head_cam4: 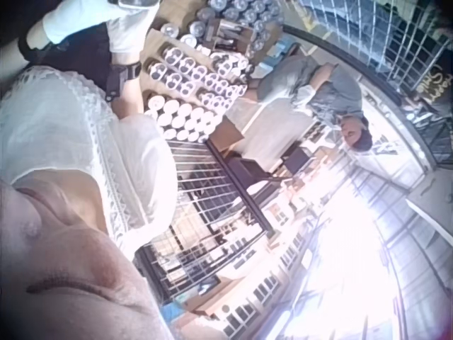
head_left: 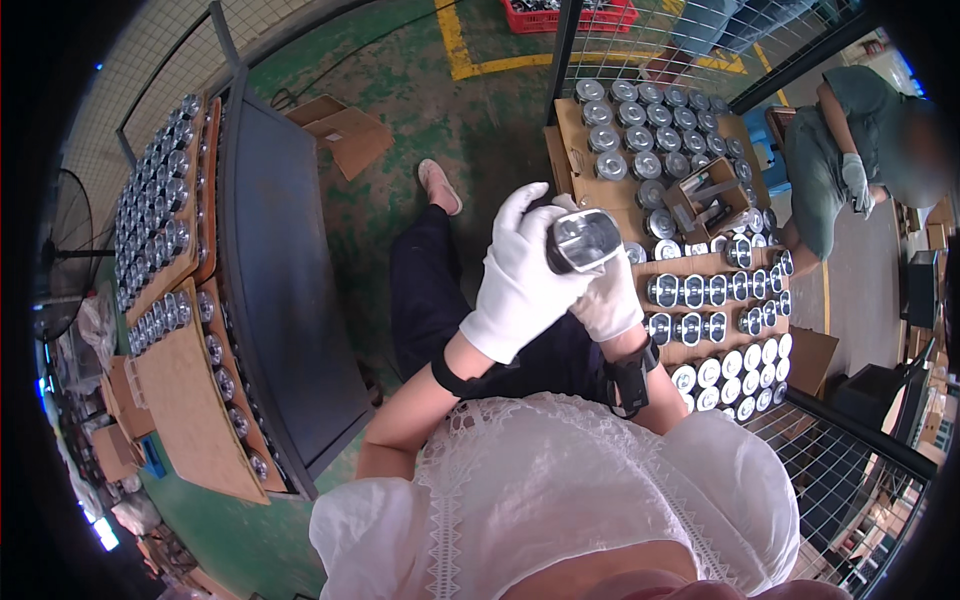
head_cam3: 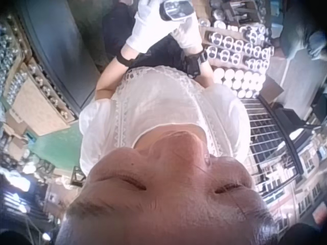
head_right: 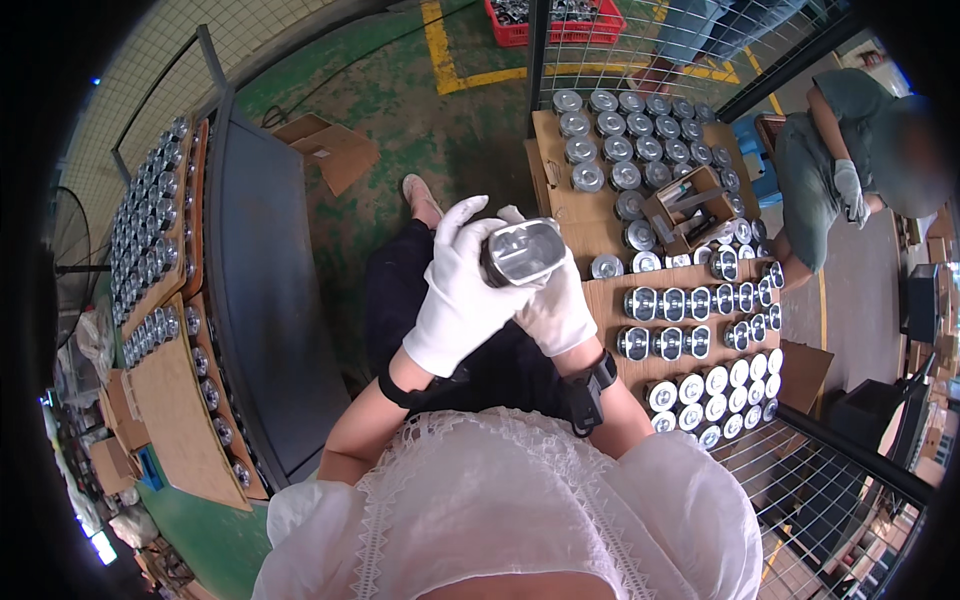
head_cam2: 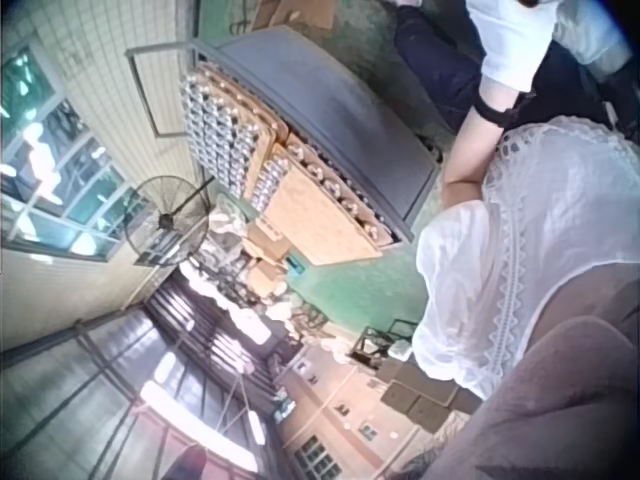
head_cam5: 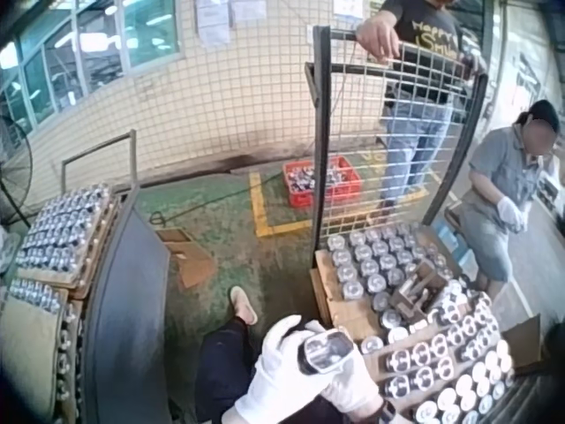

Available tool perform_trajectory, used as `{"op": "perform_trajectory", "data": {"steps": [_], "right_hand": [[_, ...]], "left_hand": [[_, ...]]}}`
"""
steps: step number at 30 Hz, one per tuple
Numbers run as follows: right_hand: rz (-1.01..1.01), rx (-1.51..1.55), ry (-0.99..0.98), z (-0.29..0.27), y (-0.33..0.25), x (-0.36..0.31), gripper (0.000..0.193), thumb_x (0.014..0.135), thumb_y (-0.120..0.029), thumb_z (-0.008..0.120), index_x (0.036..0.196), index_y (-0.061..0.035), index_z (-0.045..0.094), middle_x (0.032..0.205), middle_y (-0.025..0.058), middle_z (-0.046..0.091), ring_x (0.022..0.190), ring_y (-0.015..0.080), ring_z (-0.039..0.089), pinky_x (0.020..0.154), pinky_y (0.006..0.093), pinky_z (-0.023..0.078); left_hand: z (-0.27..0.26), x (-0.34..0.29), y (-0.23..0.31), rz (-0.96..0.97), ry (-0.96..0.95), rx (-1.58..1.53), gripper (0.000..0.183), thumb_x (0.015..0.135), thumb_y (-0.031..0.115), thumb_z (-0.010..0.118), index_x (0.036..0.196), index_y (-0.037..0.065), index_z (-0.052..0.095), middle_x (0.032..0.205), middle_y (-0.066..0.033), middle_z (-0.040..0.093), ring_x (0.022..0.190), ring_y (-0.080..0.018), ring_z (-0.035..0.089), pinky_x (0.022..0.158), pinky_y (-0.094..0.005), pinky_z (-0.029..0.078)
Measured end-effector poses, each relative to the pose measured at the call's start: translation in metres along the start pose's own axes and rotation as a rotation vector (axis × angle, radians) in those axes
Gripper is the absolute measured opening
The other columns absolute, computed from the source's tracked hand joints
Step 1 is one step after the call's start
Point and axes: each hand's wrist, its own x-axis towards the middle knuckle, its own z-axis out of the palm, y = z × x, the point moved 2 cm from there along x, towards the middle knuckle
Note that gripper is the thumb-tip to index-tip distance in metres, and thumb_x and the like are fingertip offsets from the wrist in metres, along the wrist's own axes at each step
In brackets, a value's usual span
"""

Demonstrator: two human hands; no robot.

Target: Inspecting, cleaning, and organizing metal automotive components on a work surface in a factory setting.

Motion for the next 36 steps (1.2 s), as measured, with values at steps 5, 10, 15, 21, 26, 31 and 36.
{"op": "perform_trajectory", "data": {"steps": [5, 10, 15, 21, 26, 31, 36], "right_hand": [[-0.009, 0.123, -0.055, 0.004, 0.003, -0.007, 0.046, 0.109, -0.040, 0.045, 0.142, -0.0089, 0.054, 0.125, 0.0115, 0.068, 0.115, 0.0252, 0.067, 0.099, 0.0397, 0.056], [-0.080, 0.010, 0.039, 0.007, -0.001, -0.007, 0.050, 0.107, -0.046, 0.048, 0.139, -0.0093, 0.056, 0.121, 0.0131, 0.069, 0.110, 0.0256, 0.068, 0.097, 0.0406, 0.056], [-0.170, -0.287, 0.105, 0.003, -0.007, -0.006, 0.057, 0.106, -0.051, 0.050, 0.141, -0.0069, 0.055, 0.120, 0.0121, 0.069, 0.109, 0.0226, 0.067, 0.097, 0.0386, 0.054], [-0.165, -0.250, 0.047, -0.009, -0.006, -0.002, 0.053, 0.107, -0.047, 0.049, 0.140, -0.0062, 0.055, 0.124, 0.0119, 0.068, 0.110, 0.0229, 0.068, 0.097, 0.0378, 0.055], [-0.074, -0.026, -0.131, -0.017, 0.000, 0.001, 0.045, 0.110, -0.042, 0.043, 0.131, -0.0066, 0.061, 0.129, 0.0099, 0.068, 0.111, 0.0229, 0.068, 0.100, 0.0388, 0.054], [-0.201, -0.970, 0.181, -0.034, -0.023, -0.032, 0.062, 0.110, -0.051, 0.041, 0.150, -0.0040, 0.049, 0.130, 0.0092, 0.066, 0.118, 0.0188, 0.060, 0.106, 0.0352, 0.047], [-0.162, -1.233, 0.282, -0.072, -0.030, -0.087, 0.046, 0.100, -0.023, 0.061, 0.143, -0.0093, 0.054, 0.097, 0.0024, 0.067, 0.071, 0.0092, 0.062, 0.066, 0.0259, 0.054]], "left_hand": [[0.002, 0.002, 0.021, 0.222, 0.024, 0.071, 0.057, 0.063, 0.011, 0.088, 0.113, 0.003, 0.061, 0.135, -0.0179, 0.053, 0.122, -0.0389, 0.057, 0.098, -0.0465, 0.053], [0.003, -0.002, 0.014, 0.282, 0.047, 0.109, 0.058, 0.063, 0.009, 0.087, 0.114, 0.002, 0.060, 0.135, -0.0184, 0.052, 0.121, -0.0393, 0.058, 0.098, -0.0472, 0.053], [0.005, -0.005, 0.003, 0.239, 0.088, 0.021, 0.051, 0.064, 0.011, 0.085, 0.108, -0.001, 0.060, 0.128, -0.0185, 0.054, 0.111, -0.0397, 0.058, 0.094, -0.0479, 0.052], [0.002, -0.003, 0.002, 0.212, 0.022, 0.050, 0.059, 0.065, 0.011, 0.087, 0.117, 0.000, 0.059, 0.133, -0.0174, 0.055, 0.118, -0.0383, 0.059, 0.096, -0.0458, 0.054], [0.006, -0.005, 0.007, 0.185, -0.030, 0.115, 0.057, 0.069, 0.015, 0.087, 0.118, 0.003, 0.061, 0.135, -0.0155, 0.056, 0.121, -0.0367, 0.061, 0.097, -0.0436, 0.055], [0.010, -0.007, -0.003, 0.227, -0.203, 0.118, 0.052, 0.073, 0.009, 0.083, 0.119, 0.001, 0.059, 0.131, -0.0183, 0.057, 0.109, -0.0397, 0.067, 0.090, -0.0448, 0.058], [0.040, -0.018, -0.020, 0.261, -0.650, -0.064, 0.057, 0.075, 0.010, 0.087, 0.124, 0.004, 0.059, 0.134, -0.0168, 0.056, 0.119, -0.0353, 0.062, 0.098, -0.0424, 0.053]]}}
